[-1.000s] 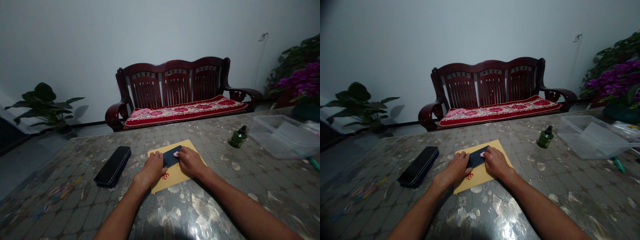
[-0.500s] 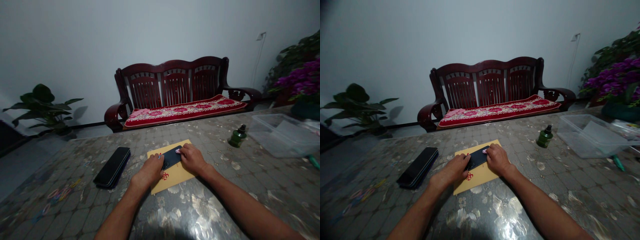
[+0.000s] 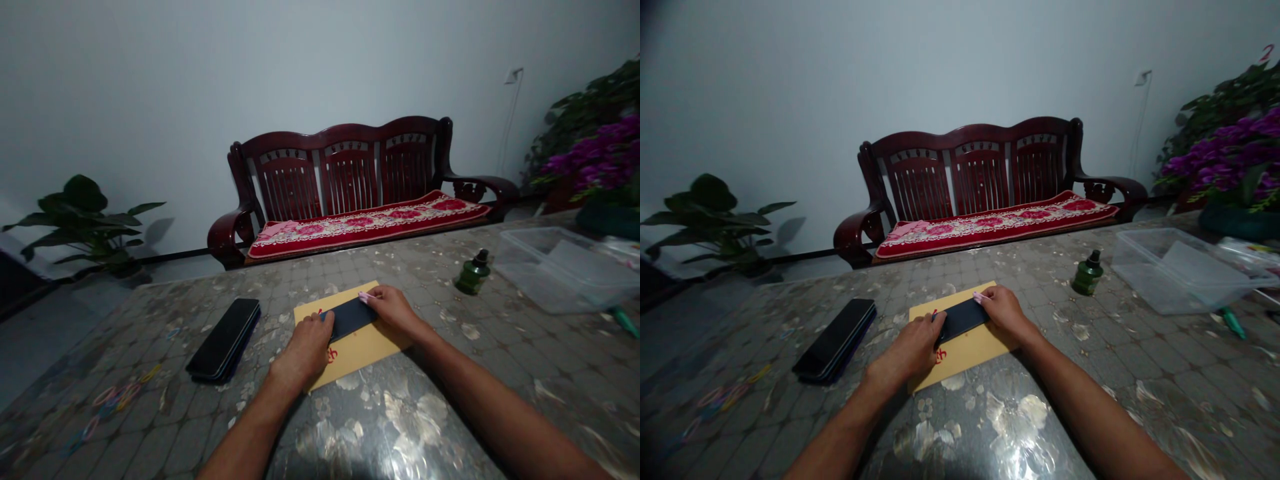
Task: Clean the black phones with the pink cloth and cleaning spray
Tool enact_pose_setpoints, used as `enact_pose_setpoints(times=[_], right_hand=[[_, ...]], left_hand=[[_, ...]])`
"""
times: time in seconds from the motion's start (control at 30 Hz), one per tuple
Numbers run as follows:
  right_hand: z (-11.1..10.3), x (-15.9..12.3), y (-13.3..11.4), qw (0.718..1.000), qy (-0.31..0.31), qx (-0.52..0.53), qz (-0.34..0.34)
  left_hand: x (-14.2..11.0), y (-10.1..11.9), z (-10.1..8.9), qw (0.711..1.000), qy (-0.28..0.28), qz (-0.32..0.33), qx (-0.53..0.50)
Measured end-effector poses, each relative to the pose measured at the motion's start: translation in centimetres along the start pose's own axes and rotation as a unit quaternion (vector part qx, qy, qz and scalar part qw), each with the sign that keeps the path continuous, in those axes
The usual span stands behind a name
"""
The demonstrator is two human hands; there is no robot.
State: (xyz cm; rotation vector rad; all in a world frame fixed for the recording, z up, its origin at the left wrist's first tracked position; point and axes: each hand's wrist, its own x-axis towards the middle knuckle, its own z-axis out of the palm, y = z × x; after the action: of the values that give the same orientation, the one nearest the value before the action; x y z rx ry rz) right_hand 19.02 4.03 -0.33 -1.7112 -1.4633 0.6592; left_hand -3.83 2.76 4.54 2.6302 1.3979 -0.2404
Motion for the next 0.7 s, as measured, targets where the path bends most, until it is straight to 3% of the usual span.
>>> enact_pose_setpoints(times=[0.23, 0.43, 0.57, 0.7], right_hand=[[0.0, 0.4, 1.0, 0.993, -0.019, 0.099, 0.054], [-0.2, 0.5, 0.8, 0.984, -0.031, 0.166, 0.058], [-0.2, -0.1, -0.4, 0.953, -0.055, 0.289, 0.072], [-0.3, -0.2, -1.3, 0.926, -0.067, 0.366, 0.07]], left_hand=[[0.2, 0.3, 0.6, 0.999, 0.019, -0.01, 0.024], [0.1, -0.1, -0.7, 1.0, -0.004, -0.007, 0.0], [-0.2, -1.2, -2.1, 0.998, -0.015, -0.006, -0.062], [-0.2, -3.1, -2.7, 0.987, 0.005, 0.043, -0.157]])
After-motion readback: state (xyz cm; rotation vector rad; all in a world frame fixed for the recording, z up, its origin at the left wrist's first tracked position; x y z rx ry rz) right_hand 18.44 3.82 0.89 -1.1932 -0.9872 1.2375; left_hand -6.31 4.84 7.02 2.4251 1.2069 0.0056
